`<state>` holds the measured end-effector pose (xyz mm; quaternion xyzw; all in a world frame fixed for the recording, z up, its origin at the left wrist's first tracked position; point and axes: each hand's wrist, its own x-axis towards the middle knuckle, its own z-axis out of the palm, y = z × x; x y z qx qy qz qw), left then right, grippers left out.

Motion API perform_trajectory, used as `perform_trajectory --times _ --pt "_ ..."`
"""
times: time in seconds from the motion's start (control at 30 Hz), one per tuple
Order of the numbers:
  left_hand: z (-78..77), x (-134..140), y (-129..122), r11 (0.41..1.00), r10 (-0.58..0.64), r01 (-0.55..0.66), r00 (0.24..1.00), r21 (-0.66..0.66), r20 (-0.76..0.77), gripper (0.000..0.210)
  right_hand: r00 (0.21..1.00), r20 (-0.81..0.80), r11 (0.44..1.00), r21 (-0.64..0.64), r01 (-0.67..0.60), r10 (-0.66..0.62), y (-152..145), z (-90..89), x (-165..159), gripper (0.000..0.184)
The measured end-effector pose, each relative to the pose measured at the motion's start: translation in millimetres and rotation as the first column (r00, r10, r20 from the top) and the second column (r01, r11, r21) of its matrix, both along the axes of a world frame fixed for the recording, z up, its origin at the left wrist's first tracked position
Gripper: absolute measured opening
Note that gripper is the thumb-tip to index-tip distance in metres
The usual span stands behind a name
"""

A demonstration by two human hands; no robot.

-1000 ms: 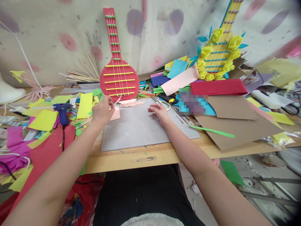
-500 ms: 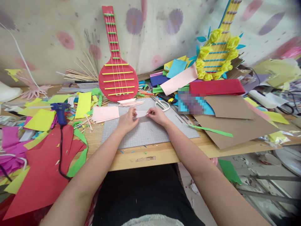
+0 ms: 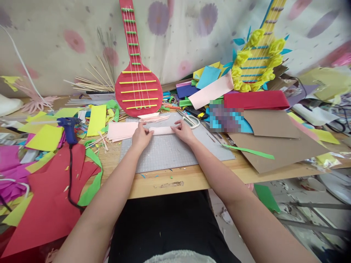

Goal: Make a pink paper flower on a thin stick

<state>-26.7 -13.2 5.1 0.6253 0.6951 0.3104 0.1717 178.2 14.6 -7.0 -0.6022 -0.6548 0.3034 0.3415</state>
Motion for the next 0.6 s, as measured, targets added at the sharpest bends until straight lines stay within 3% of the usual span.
perform_trajectory --times 0.23,0.6 --pt "7.2 8 0 0.998 0.056 -0.058 0.994 -0.020 -0.091 0.048 0.954 0.291 0.990 0.134 0.032 -0.071 -10 6.4 -14 0.034" --pt "10.6 14 0 0.997 0.072 -0.077 0.976 -0.016 -0.205 0.048 0.870 0.486 0.992 0.124 0.021 -0.079 -15 14.1 -19 0.030"
